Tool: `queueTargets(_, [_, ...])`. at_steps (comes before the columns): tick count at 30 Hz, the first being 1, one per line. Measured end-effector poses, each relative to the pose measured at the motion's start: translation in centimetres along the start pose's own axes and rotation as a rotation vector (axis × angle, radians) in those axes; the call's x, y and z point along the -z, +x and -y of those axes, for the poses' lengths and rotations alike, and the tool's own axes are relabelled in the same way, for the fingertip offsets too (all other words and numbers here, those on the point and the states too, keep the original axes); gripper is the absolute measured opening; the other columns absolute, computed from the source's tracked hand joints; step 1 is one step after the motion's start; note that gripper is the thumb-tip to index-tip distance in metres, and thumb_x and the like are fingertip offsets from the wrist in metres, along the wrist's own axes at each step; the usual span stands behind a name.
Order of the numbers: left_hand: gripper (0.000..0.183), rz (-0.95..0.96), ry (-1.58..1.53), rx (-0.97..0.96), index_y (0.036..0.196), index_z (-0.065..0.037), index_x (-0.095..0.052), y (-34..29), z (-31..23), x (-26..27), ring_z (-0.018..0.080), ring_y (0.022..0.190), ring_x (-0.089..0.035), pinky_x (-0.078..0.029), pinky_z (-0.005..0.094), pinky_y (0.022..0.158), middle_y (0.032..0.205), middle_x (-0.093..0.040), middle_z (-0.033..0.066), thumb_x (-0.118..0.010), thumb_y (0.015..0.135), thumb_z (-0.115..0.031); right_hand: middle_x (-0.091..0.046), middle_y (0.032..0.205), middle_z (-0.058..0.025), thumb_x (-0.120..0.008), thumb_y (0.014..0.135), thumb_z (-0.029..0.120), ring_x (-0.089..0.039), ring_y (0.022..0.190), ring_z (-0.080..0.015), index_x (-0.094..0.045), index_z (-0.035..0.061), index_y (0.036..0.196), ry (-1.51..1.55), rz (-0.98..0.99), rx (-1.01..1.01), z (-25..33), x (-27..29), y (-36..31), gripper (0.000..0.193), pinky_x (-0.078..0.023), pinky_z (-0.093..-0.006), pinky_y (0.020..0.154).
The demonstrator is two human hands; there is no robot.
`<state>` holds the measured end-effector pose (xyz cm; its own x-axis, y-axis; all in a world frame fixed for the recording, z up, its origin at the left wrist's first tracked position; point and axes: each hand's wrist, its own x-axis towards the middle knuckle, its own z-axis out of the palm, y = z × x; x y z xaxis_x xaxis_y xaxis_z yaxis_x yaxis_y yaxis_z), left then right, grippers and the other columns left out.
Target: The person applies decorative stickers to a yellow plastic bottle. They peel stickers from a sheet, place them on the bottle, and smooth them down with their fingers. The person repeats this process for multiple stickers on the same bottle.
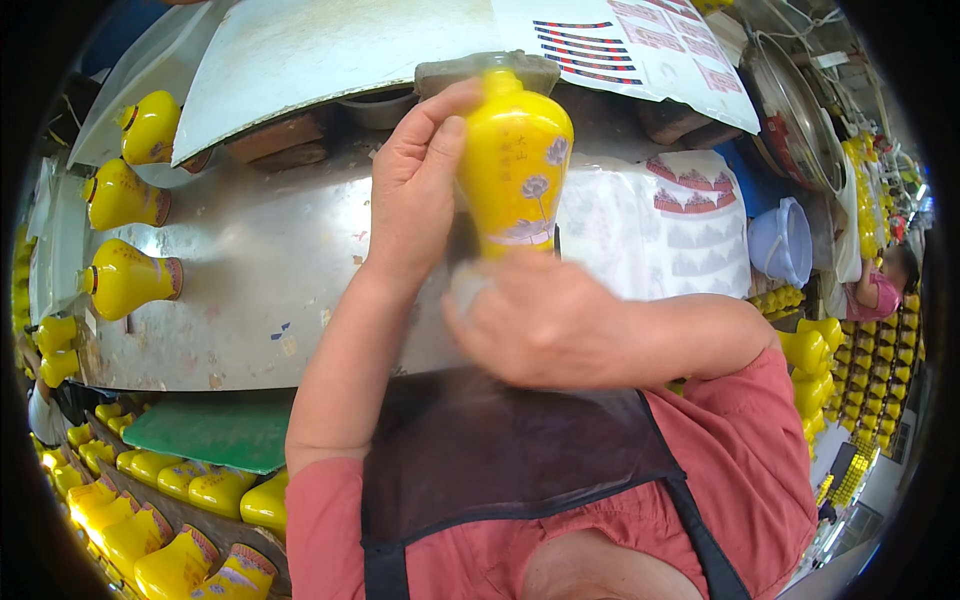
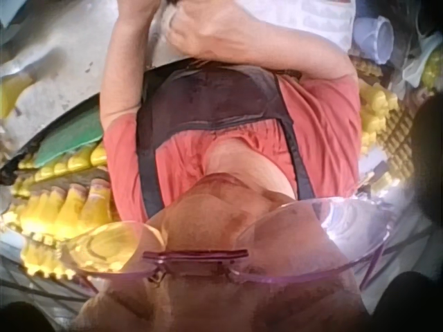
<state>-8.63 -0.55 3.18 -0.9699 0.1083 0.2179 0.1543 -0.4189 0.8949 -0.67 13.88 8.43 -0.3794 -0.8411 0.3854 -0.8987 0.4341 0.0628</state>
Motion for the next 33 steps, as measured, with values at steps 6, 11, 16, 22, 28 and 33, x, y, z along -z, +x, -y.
queueTargets(6, [0.039, -0.005, 0.143, 0.041, 0.134, -0.004, -0.061, 0.3, 0.5, -0.7, 0.0193, 0.124, -0.057, -0.047, 0.0335, 0.107, 0.139, -0.056, 0.0095, -0.068, 0.099, -0.021, -0.050, 0.068, -0.0033, -0.069, 0.073, 0.015, -0.057, 0.063, -0.0218, -0.068, 0.0100, 0.082, 0.144, -0.077, 0.123, -1.8, 0.6, -2.0, 0.011, -0.047, -0.0357, 0.058])
queueTargets(11, [0.054, -0.078, 0.490, -0.030, 0.133, -0.007, -0.059, 0.4, 1.2, -1.4, 0.0262, 0.118, -0.057, -0.048, 0.0381, 0.103, 0.131, -0.050, 0.0141, -0.076, 0.088, -0.031, -0.053, 0.073, -0.0011, -0.078, 0.073, 0.014, -0.060, 0.067, -0.0182, -0.075, 0.0132, 0.102, -0.153, -0.390, -0.297, -4.5, 2.9, -2.1, 0.030, -0.052, -0.0362, 0.061])
queueTargets(16, [0.040, -0.095, 0.254, -0.019, 0.131, -0.005, -0.060, 0.7, 2.4, -1.3, 0.0212, 0.116, -0.058, -0.049, 0.0355, 0.101, 0.129, -0.051, 0.0107, -0.063, 0.102, -0.032, -0.066, 0.083, -0.0039, -0.079, 0.076, 0.010, -0.067, 0.072, -0.0227, -0.073, 0.0132, 0.103, 0.188, -0.302, -0.055, -3.1, 0.3, -4.8, 0.028, -0.054, -0.0352, 0.061])
queueTargets(22, [0.045, -0.076, 0.170, -0.030, 0.140, -0.005, -0.052, 0.0, 2.3, -1.3, 0.0196, 0.113, -0.064, -0.053, 0.0326, 0.096, 0.128, -0.062, 0.0125, -0.037, 0.114, -0.038, -0.071, 0.088, -0.0067, -0.078, 0.075, 0.001, -0.064, 0.068, -0.0251, -0.072, 0.0115, 0.103, 0.005, -0.563, -0.446, -4.0, -2.3, -7.7, 0.031, -0.055, -0.0380, 0.063])
queueTargets(28, [0.046, -0.135, 0.035, 0.109, 0.146, -0.008, -0.042, -0.8, 2.1, -1.8, 0.0186, 0.117, -0.059, -0.049, 0.0325, 0.101, 0.132, -0.057, 0.0127, -0.040, 0.113, -0.040, -0.073, 0.099, -0.0109, -0.076, 0.081, 0.002, -0.072, 0.087, -0.0285, -0.073, 0.0072, 0.101, 0.429, -0.610, -0.466, -2.1, -3.2, -7.7, 0.021, -0.059, -0.0384, 0.078])
queueTargets(33, [0.052, -0.122, 0.060, 0.100, 0.148, -0.009, -0.037, -0.9, 2.2, -2.1, 0.0204, 0.119, -0.059, -0.049, 0.0349, 0.103, 0.132, -0.057, 0.0128, -0.043, 0.112, -0.045, -0.071, 0.096, -0.0074, -0.072, 0.093, 0.000, -0.067, 0.086, -0.0103, -0.064, 0.0006, 0.110, 0.819, -0.839, -1.043, -4.5, -4.5, -7.1, 0.019, -0.055, -0.0278, 0.074])
